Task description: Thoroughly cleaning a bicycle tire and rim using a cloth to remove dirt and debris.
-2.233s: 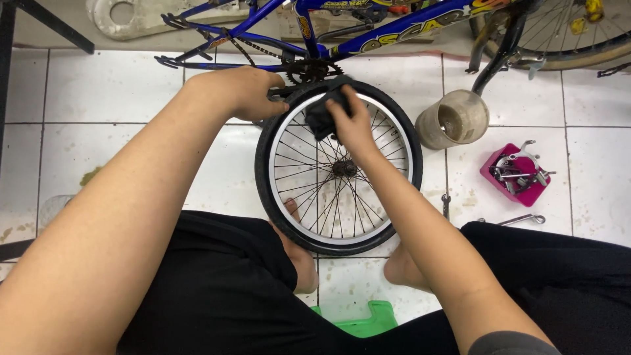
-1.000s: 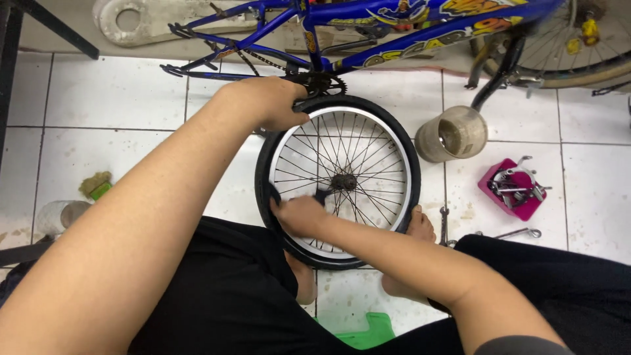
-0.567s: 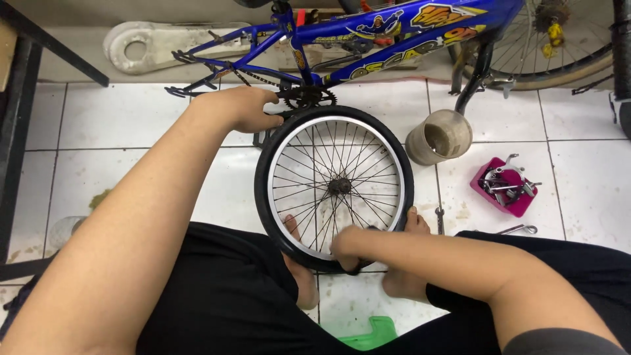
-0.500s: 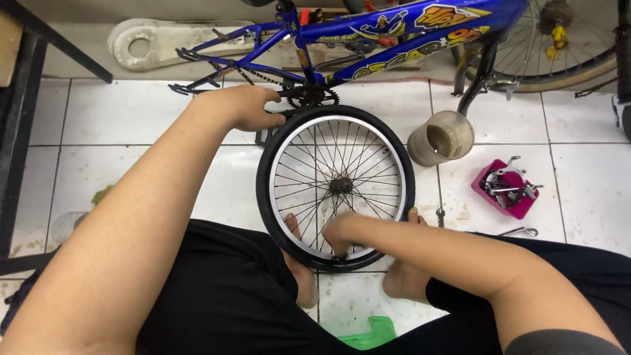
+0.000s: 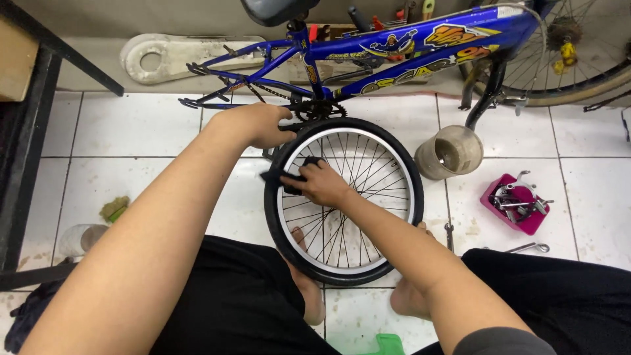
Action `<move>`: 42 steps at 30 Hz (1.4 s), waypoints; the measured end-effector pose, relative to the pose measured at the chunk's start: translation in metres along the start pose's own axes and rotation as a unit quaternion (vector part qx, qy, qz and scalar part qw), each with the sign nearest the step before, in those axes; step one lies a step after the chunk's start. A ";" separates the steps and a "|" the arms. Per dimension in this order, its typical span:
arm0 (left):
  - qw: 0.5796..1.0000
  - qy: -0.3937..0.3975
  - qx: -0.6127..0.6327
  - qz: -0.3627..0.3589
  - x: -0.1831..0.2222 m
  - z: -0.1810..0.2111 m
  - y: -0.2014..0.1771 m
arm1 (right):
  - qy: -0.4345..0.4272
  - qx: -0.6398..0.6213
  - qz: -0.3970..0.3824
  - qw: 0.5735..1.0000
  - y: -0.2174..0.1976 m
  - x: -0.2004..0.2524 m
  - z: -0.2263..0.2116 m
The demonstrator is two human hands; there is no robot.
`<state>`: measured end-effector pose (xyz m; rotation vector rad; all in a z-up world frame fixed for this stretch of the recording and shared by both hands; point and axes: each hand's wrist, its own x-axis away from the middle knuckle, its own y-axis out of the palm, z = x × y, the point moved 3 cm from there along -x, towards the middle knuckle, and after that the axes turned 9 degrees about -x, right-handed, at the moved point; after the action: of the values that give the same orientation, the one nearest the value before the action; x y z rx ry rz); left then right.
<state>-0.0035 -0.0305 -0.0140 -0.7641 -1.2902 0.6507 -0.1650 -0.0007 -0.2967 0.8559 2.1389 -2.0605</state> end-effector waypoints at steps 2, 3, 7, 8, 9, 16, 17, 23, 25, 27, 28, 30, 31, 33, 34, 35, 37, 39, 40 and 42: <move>1.000 0.002 0.004 0.000 -0.006 0.001 0.001 | 0.048 -0.005 -0.004 0.999 -0.005 -0.005 0.010; 1.000 0.000 0.010 -0.003 -0.006 0.000 0.005 | 0.094 -0.015 -0.009 0.995 -0.006 -0.006 0.012; 1.000 0.011 -0.006 0.010 -0.012 0.002 0.006 | 0.251 -0.014 -0.142 0.957 -0.024 0.002 0.068; 1.000 0.012 -0.010 0.008 -0.013 0.003 0.005 | 0.335 -0.045 -0.196 0.920 -0.033 0.005 0.083; 1.000 0.010 -0.010 0.001 -0.012 0.004 0.007 | 0.415 -0.078 -0.251 0.871 -0.042 0.012 0.093; 1.000 0.004 -0.020 -0.008 -0.012 0.011 0.005 | 0.538 -0.046 -0.250 0.804 -0.026 0.107 0.169; 1.000 0.001 -0.022 0.001 -0.015 0.010 0.007 | 0.553 -0.054 -0.244 0.795 -0.021 0.122 0.175; 1.000 -0.009 -0.014 0.012 -0.004 0.013 0.004 | 0.606 -0.095 -0.283 0.737 -0.058 0.136 0.146; 1.000 -0.007 -0.017 0.020 -0.009 0.006 0.009 | 0.609 -0.086 -0.294 0.732 -0.055 0.146 0.146; 0.999 -0.013 -0.016 0.028 -0.015 -0.004 0.016 | 0.618 -0.084 -0.338 0.705 -0.055 0.155 0.138; 0.999 -0.013 -0.017 0.028 -0.015 -0.005 0.017 | 0.618 -0.084 -0.338 0.705 -0.057 0.159 0.132; 0.999 -0.019 -0.021 0.029 -0.015 -0.008 0.018 | 0.619 -0.071 -0.398 0.674 -0.059 0.168 0.119; 0.999 -0.018 -0.023 0.032 -0.015 -0.008 0.018 | 0.619 -0.070 -0.395 0.675 -0.065 0.168 0.105; 0.999 -0.026 -0.015 0.024 -0.013 -0.007 0.020 | 0.589 -0.065 -0.454 0.666 -0.073 0.169 0.074; 0.999 -0.025 -0.016 0.025 -0.014 -0.006 0.016 | 0.590 -0.065 -0.452 0.666 -0.091 0.156 0.059; 0.999 -0.020 -0.019 0.019 -0.012 -0.005 0.018 | 0.602 -0.083 -0.466 0.643 -0.107 0.146 0.039; 1.000 -0.015 -0.023 0.015 -0.009 -0.003 0.021 | 0.615 -0.100 -0.477 0.620 -0.104 0.144 0.021; 0.999 -0.024 -0.030 -0.005 -0.008 0.002 0.024 | 0.537 -0.107 -0.610 0.573 -0.064 0.165 0.019; 0.999 -0.021 -0.032 -0.004 -0.012 0.003 0.022 | 0.540 -0.108 -0.608 0.572 -0.048 0.165 0.014; 0.998 -0.029 -0.049 -0.017 -0.013 0.001 0.028 | 0.363 -0.193 -0.760 0.504 -0.011 0.171 -0.020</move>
<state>-0.0072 -0.0241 -0.0437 -0.8073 -1.3943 0.5900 -0.3072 0.0785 -0.3535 -0.9646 4.4991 -0.7850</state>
